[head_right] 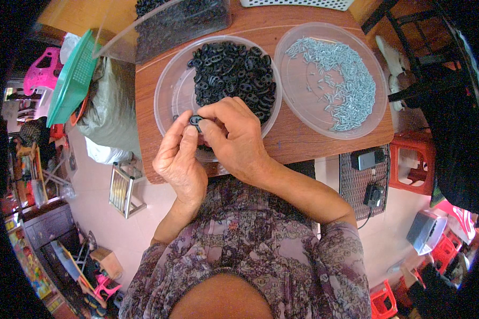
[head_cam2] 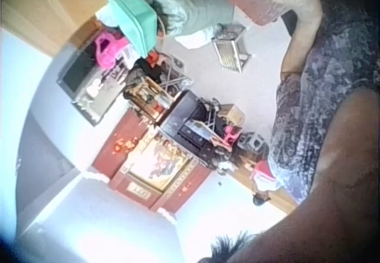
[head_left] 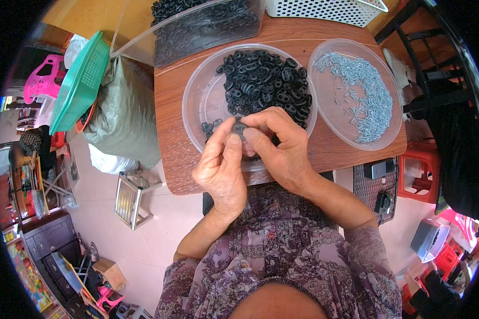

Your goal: The person assembles plastic fasteners by picking up pins and inserting them into plastic components by hand.

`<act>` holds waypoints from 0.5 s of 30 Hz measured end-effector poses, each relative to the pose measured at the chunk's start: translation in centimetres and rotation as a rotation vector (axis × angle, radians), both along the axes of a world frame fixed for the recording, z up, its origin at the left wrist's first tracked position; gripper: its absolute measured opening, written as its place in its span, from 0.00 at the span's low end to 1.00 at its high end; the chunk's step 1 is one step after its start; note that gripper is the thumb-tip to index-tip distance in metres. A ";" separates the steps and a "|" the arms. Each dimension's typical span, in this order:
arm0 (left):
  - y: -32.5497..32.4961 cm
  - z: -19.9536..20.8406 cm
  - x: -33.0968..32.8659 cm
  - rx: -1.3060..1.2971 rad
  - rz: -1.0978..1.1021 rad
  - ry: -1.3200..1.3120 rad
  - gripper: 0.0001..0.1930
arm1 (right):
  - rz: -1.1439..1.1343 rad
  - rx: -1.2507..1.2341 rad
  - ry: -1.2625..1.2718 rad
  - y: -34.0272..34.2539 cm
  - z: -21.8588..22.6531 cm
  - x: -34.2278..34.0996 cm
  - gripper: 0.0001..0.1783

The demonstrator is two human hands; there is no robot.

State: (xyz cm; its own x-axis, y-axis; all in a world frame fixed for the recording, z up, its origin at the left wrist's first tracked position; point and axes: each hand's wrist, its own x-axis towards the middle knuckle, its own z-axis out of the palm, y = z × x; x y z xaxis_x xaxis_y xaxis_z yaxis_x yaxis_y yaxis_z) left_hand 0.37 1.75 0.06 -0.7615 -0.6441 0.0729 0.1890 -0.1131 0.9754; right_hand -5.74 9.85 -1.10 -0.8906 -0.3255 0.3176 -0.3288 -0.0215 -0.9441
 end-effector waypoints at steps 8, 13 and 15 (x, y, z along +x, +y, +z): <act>-0.5 -0.4 -0.1 0.007 -0.006 -0.024 0.13 | 0.041 0.069 0.141 0.3 0.2 -0.3 0.12; -0.5 -0.5 -0.2 0.015 0.021 -0.001 0.13 | 0.052 0.129 0.224 0.4 0.2 -0.4 0.14; -0.5 -0.3 -0.2 0.012 0.005 0.009 0.13 | 0.042 0.123 0.257 0.4 0.0 -0.4 0.14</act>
